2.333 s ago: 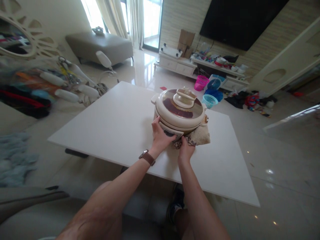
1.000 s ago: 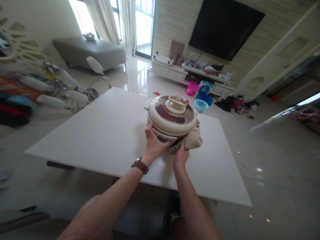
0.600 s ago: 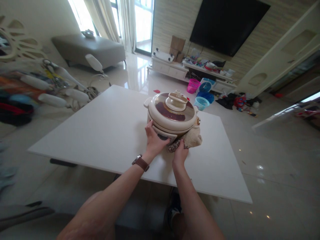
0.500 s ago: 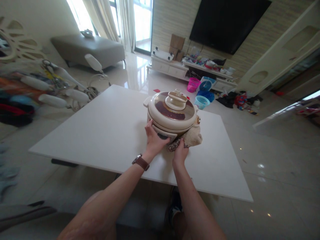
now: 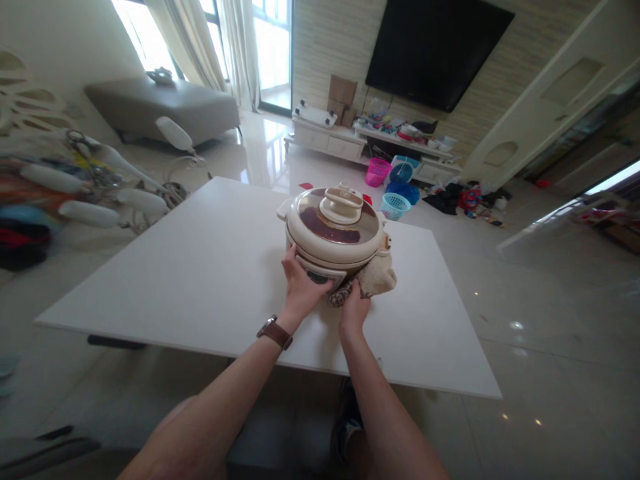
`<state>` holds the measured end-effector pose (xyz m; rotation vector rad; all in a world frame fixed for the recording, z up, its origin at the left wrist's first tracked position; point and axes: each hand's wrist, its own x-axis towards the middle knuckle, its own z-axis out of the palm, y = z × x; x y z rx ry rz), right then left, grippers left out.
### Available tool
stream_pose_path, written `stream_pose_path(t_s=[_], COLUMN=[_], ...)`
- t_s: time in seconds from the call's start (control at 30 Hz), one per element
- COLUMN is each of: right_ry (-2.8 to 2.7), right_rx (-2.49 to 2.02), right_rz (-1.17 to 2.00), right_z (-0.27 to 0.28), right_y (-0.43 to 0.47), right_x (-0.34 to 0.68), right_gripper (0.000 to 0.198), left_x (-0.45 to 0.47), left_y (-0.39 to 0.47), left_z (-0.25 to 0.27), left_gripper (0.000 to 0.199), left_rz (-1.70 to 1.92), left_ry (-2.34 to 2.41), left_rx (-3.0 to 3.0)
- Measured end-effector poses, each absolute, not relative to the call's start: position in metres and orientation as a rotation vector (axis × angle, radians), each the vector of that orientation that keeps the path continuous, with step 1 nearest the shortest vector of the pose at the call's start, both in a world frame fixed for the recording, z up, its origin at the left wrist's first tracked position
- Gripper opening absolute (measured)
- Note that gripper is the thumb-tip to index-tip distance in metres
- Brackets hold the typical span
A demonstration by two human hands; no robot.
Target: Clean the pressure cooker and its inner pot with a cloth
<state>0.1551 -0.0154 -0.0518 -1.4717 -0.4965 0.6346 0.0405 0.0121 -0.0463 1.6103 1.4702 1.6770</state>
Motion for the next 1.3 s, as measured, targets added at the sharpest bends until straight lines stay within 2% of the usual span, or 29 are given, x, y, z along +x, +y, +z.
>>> stream_pose_path(t_s=[0.2, 0.6, 1.3], right_ry=[-0.538, -0.518, -0.504], right_rx=[-1.464, -1.468, -1.463], right_rz=[0.582, 0.607, 0.625], right_z=[-0.0563, -0.0593, -0.0582], right_y=[-0.0149, -0.0129, -0.0138], right_x=[0.1557, 0.1561, 0.155], right_gripper=[0.042, 0.047, 0.046], left_x=[0.0413, 0.0408, 0.0413], left_y=[0.0113, 0.0128, 0.013], left_z=[-0.046, -0.0498, -0.0471], left_gripper=[0.123, 0.124, 0.123], left_rz=[1.701, 1.691, 1.724], left_ry=[1.479, 1.502, 1.465], left_rx=[1.621, 1.665, 1.647])
